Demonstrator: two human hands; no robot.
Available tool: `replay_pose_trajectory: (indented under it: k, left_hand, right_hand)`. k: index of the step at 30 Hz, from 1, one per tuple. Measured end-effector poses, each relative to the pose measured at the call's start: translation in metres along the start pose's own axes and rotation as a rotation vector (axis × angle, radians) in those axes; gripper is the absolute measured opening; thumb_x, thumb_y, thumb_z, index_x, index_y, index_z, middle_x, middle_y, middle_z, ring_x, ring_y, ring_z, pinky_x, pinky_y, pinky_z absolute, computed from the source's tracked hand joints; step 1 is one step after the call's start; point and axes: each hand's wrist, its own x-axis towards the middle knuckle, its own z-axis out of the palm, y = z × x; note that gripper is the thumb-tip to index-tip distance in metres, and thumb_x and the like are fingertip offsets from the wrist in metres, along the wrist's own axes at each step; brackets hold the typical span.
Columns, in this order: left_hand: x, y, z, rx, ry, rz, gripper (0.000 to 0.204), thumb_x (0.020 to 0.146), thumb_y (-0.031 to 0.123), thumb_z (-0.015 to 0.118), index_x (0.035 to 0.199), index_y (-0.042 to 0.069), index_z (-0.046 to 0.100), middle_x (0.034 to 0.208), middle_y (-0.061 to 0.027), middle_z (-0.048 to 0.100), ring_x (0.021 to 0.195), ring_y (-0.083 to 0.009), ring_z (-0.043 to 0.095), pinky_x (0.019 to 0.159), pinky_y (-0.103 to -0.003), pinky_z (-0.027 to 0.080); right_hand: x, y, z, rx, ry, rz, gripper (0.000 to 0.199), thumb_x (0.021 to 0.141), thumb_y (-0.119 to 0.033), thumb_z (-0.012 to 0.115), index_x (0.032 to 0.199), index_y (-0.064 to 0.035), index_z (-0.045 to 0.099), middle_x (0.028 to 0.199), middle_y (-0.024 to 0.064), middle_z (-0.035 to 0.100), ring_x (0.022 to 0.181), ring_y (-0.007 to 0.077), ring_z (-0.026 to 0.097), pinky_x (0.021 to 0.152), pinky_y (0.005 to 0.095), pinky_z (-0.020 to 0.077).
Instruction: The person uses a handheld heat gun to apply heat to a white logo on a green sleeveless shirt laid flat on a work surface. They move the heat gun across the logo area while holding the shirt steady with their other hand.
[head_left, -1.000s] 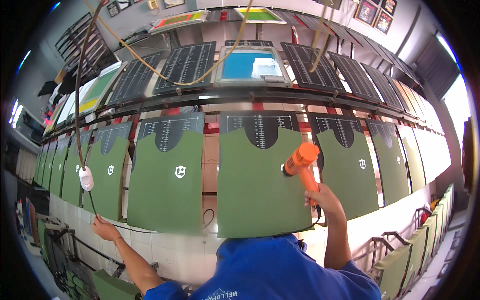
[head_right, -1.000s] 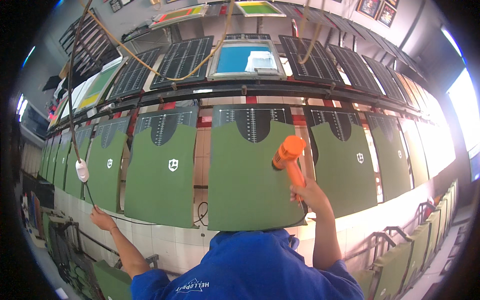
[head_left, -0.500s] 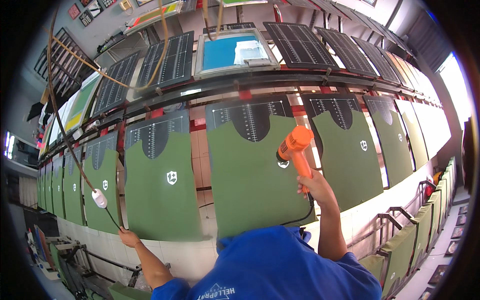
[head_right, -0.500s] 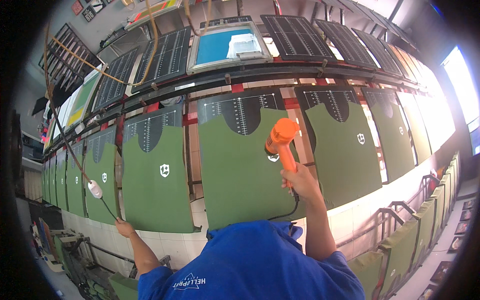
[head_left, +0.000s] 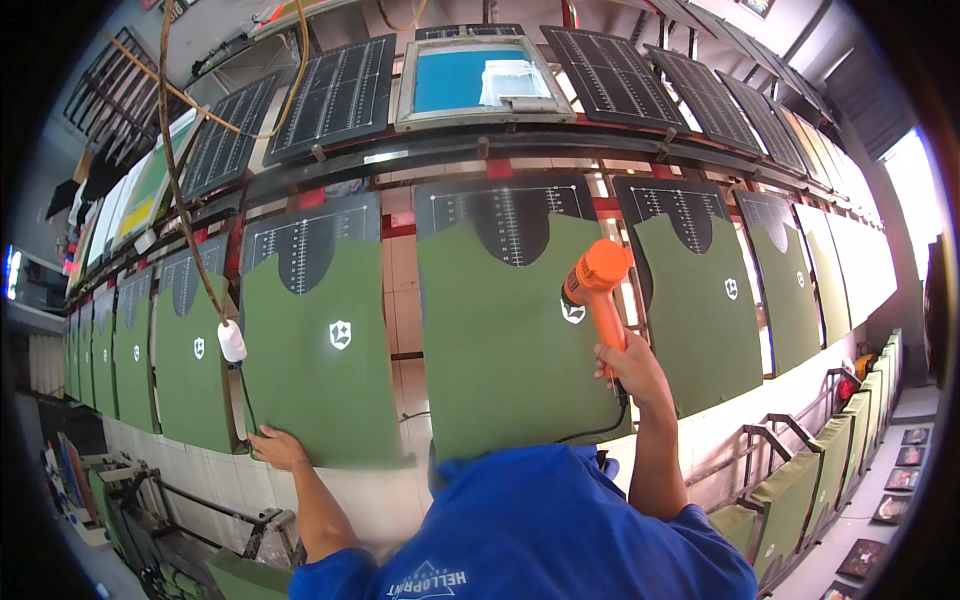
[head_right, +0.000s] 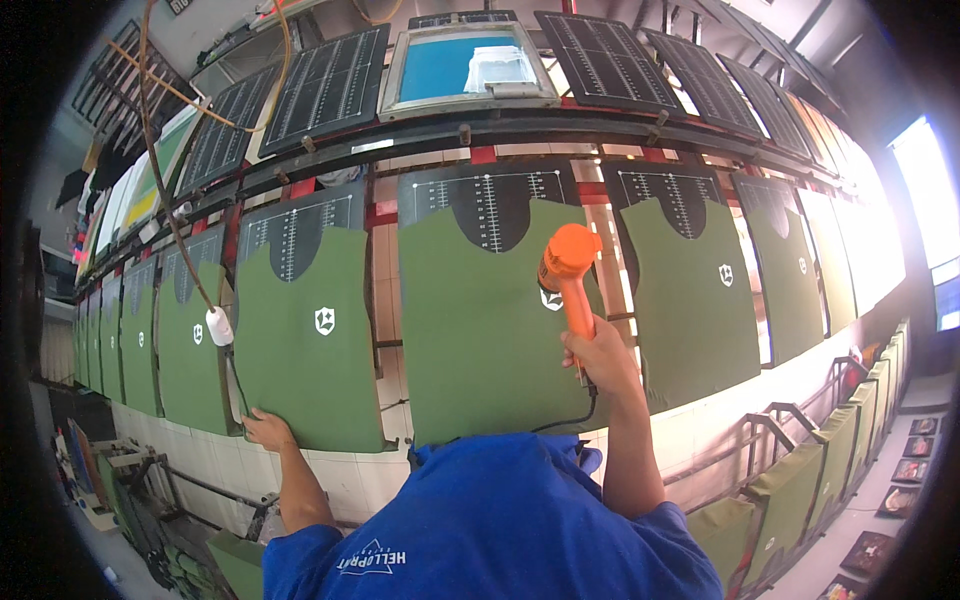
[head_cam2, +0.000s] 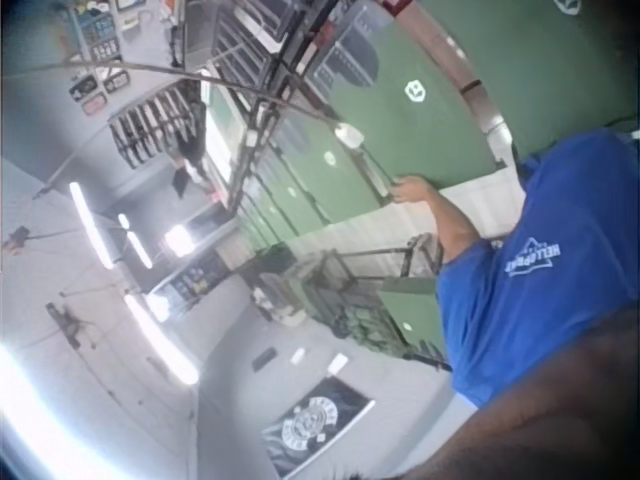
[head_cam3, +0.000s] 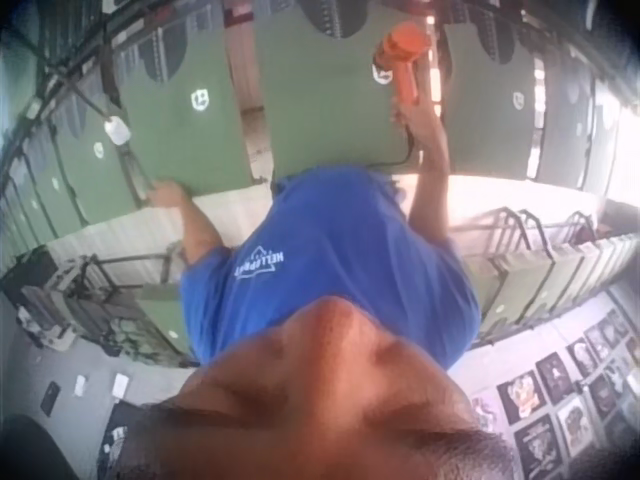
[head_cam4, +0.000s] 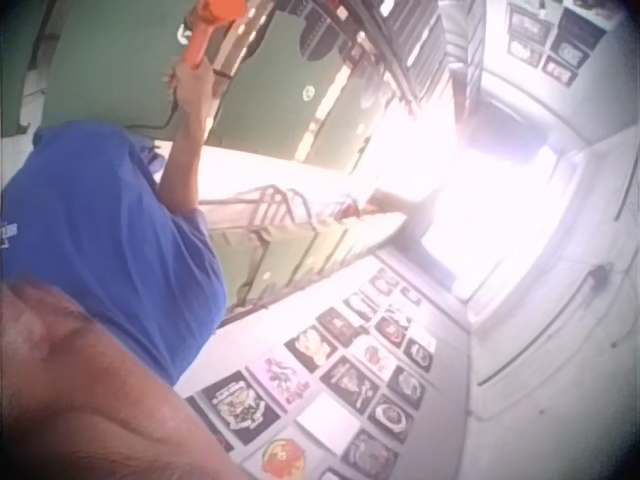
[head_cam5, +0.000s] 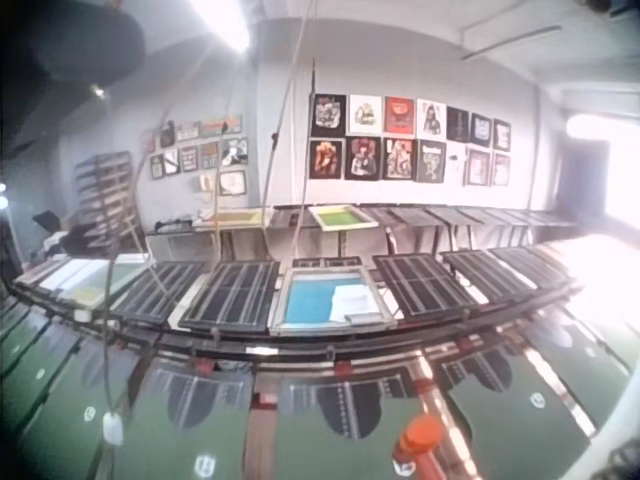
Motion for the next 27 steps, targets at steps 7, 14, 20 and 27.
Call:
replay_pose_trajectory:
  k: [7, 14, 20, 27]
  left_hand:
    - [0.002, -0.008, 0.004, -0.024, 0.019, 0.003, 0.053, 0.104, 0.041, 0.036, 0.145, 0.008, 0.039, 0.146, -0.0161, 0.045, 0.134, -0.0430, 0.038, 0.104, -0.054, 0.041]
    - [-0.001, -0.004, 0.002, -0.019, 0.023, -0.006, 0.052, 0.104, 0.040, 0.036, 0.145, 0.008, 0.039, 0.145, -0.0183, 0.045, 0.133, -0.0436, 0.039, 0.104, -0.053, 0.041]
    - [0.006, -0.015, 0.012, -0.007, 0.034, 0.003, 0.052, 0.104, 0.039, 0.037, 0.146, 0.008, 0.038, 0.145, -0.0182, 0.045, 0.133, -0.0441, 0.039, 0.104, -0.054, 0.041]
    - [0.003, -0.008, 0.007, -0.024, 0.026, -0.004, 0.051, 0.103, 0.038, 0.037, 0.145, 0.008, 0.038, 0.145, -0.0186, 0.045, 0.133, -0.0448, 0.039, 0.104, -0.054, 0.041]
  right_hand:
    - [0.003, 0.002, 0.000, 0.007, -0.014, -0.013, 0.023, 0.089, -0.020, 0.063, 0.100, -0.0005, 0.056, 0.072, 0.0017, 0.059, 0.062, 0.0108, 0.062, 0.049, 0.0244, 0.0471]
    - [0.009, 0.002, -0.006, 0.014, -0.030, -0.005, 0.024, 0.089, -0.020, 0.062, 0.101, -0.0007, 0.057, 0.072, 0.0017, 0.058, 0.062, 0.0108, 0.061, 0.049, 0.0257, 0.0476]
    - [0.010, 0.000, -0.006, 0.011, -0.048, 0.014, 0.023, 0.089, -0.019, 0.062, 0.102, -0.0015, 0.057, 0.072, 0.0016, 0.058, 0.062, 0.0105, 0.061, 0.050, 0.0252, 0.0472]
    - [0.007, -0.002, -0.009, 0.032, -0.084, 0.027, 0.022, 0.089, -0.019, 0.062, 0.101, -0.0015, 0.057, 0.072, 0.0015, 0.058, 0.063, 0.0103, 0.061, 0.050, 0.0250, 0.0466]
